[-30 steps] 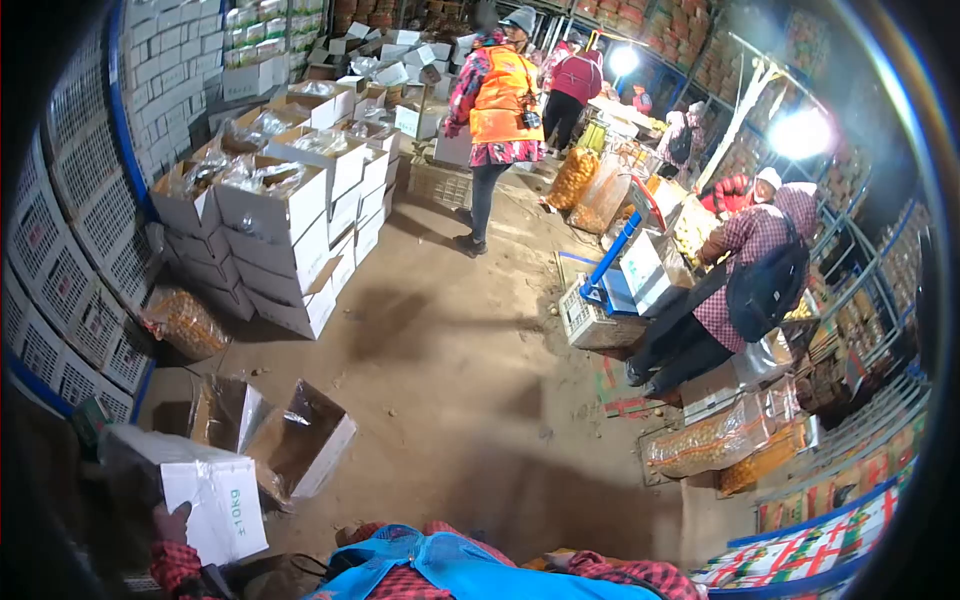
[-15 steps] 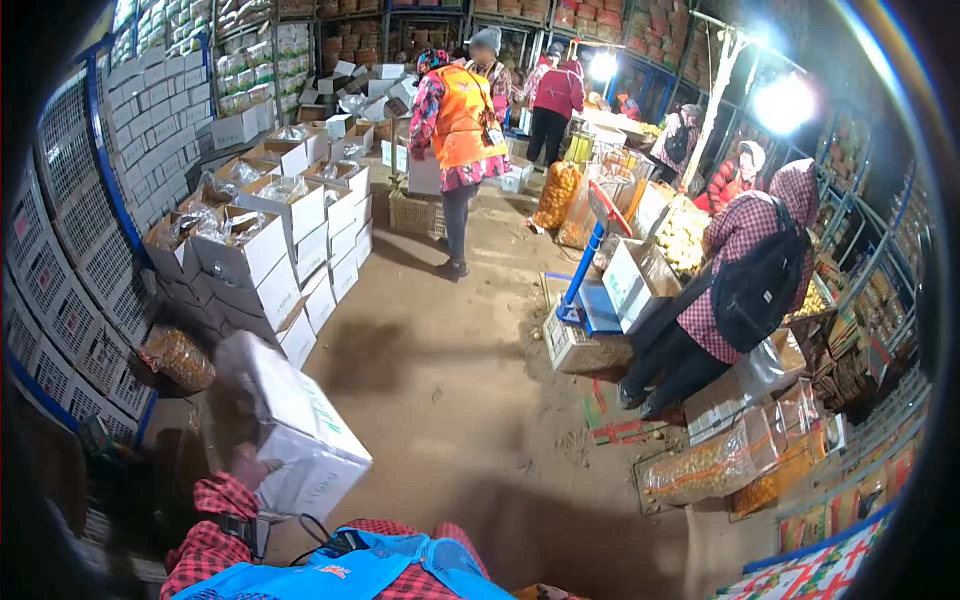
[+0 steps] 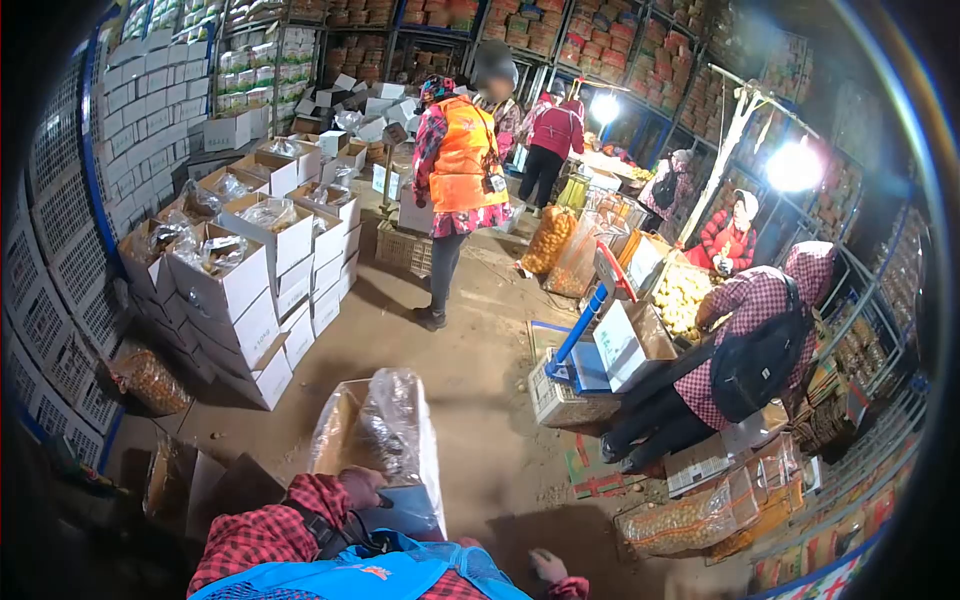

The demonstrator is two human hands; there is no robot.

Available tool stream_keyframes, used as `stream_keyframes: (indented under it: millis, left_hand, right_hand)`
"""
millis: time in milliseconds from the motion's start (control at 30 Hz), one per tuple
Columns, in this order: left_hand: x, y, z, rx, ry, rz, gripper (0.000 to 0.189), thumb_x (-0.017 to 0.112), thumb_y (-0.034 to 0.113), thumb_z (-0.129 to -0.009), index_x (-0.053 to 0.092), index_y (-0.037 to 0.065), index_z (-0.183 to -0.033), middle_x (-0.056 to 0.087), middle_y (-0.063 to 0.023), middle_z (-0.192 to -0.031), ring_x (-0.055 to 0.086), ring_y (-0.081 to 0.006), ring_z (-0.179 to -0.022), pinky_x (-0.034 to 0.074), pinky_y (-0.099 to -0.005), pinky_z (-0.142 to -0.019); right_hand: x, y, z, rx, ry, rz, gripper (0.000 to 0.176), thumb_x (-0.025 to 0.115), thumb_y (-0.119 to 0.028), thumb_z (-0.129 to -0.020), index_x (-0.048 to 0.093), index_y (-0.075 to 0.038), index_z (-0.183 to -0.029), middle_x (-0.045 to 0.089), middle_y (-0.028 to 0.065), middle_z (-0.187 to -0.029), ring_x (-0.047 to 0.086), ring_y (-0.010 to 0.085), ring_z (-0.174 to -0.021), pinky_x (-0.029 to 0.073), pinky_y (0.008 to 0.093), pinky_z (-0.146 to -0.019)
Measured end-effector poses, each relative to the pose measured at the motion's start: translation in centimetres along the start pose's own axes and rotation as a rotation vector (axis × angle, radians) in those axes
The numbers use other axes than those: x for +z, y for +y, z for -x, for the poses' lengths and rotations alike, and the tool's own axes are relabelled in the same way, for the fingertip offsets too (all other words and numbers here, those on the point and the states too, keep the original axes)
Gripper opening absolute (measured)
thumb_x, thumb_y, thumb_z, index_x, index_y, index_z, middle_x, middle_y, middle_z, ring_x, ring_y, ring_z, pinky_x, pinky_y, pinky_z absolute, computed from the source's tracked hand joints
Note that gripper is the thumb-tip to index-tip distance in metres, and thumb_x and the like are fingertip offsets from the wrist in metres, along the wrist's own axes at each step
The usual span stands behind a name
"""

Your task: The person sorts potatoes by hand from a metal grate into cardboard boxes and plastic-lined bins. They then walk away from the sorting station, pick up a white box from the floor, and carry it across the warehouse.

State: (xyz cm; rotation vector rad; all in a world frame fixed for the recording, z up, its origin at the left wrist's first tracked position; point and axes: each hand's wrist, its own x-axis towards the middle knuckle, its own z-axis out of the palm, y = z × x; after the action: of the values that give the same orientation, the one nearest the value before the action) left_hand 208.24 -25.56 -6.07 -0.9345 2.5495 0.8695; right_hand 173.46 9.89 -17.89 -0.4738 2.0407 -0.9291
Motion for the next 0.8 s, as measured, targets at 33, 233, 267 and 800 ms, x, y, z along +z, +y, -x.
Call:
stream_keyframes:
  millis: [33,233,267,800]
  left_hand:
    - [-0.5,-0.6,-1.0,0.004,-0.005,-0.003,0.050,0.069,0.053,-0.077,0.072,0.012,-0.105,0.070,-0.0152,-0.100,0.066,-0.0341,-0.098,0.052,-0.0442,-0.082]
    - [-2.1,-3.0,-5.4,-0.033,-0.100,-0.071,0.041,0.065,0.042,-0.079,0.072,0.010,-0.104,0.070,-0.0146,-0.101,0.066,-0.0348,-0.097,0.052,-0.0433,-0.079]
    - [-2.1,-3.2,-6.0,-0.034,-0.100,-0.073,0.041,0.065,0.042,-0.079,0.072,0.010,-0.104,0.070,-0.0146,-0.101,0.066,-0.0348,-0.097,0.052,-0.0433,-0.079]
    - [1.8,-8.1,-7.7,-1.043,0.398,0.630,0.091,0.082,0.048,-0.070,0.047,0.000,-0.138,0.051,-0.0241,-0.139,0.047,-0.0359,-0.130,0.040,-0.0434,-0.105]
  right_hand:
    - [0.5,-1.9,-1.5,-0.043,0.002,-0.071,0.041,0.065,-0.029,-0.092,0.064,-0.001,-0.123,0.069,0.0091,-0.104,0.064,0.0137,-0.092,0.051,0.0269,-0.081]
    - [5.5,-7.0,-6.8,-0.078,-0.070,-0.246,0.045,0.065,-0.024,-0.093,0.058,0.003,-0.128,0.068,0.0081,-0.111,0.064,0.0149,-0.094,0.050,0.0263,-0.082]
    - [6.0,-6.9,-7.3,-0.086,-0.137,-0.211,0.046,0.066,-0.023,-0.093,0.057,0.003,-0.129,0.067,0.0077,-0.112,0.063,0.0153,-0.095,0.050,0.0267,-0.082]
    - [-5.5,-22.9,-34.8,0.075,-0.410,-0.047,0.070,0.071,-0.030,-0.087,0.040,-0.008,-0.146,0.065,0.0108,-0.103,0.065,0.0222,-0.079,0.056,0.0355,-0.068]
